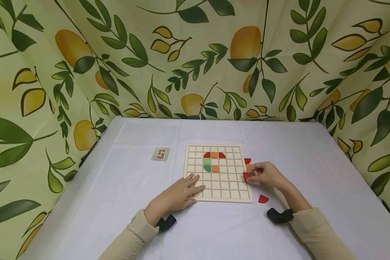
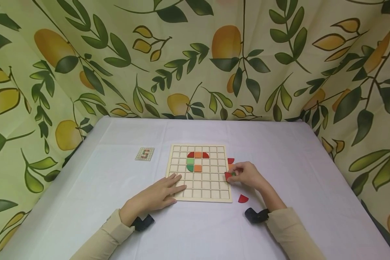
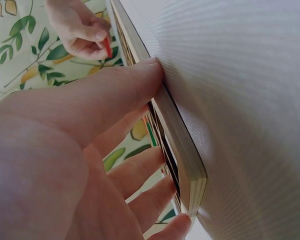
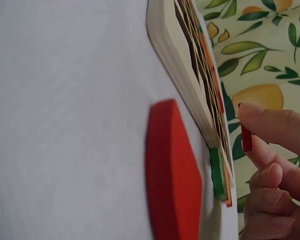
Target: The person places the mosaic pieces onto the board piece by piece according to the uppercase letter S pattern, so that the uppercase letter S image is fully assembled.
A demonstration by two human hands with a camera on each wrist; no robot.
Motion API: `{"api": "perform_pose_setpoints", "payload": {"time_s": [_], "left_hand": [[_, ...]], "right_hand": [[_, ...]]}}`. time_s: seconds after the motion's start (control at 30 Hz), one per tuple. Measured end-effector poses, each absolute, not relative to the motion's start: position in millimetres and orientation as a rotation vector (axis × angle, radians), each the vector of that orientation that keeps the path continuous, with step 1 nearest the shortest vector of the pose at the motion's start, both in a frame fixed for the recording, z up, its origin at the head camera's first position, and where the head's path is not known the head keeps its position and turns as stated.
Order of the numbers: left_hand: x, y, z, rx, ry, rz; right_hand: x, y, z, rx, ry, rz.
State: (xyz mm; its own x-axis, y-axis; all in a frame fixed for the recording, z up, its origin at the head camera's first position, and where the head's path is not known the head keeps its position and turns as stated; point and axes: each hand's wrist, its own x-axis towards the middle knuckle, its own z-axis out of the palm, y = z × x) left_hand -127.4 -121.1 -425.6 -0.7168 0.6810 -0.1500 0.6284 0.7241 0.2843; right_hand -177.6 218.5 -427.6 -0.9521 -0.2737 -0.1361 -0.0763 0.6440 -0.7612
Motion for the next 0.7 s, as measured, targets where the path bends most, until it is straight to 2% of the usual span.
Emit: {"api": "perform_pose_setpoints", "payload": {"time_s": [0.7], "left_hand": [[-127, -121, -425, 1.044, 2.695, 0.308]], "right_hand": [[-184, 188, -425, -0.145, 2.621, -1.240]]}}
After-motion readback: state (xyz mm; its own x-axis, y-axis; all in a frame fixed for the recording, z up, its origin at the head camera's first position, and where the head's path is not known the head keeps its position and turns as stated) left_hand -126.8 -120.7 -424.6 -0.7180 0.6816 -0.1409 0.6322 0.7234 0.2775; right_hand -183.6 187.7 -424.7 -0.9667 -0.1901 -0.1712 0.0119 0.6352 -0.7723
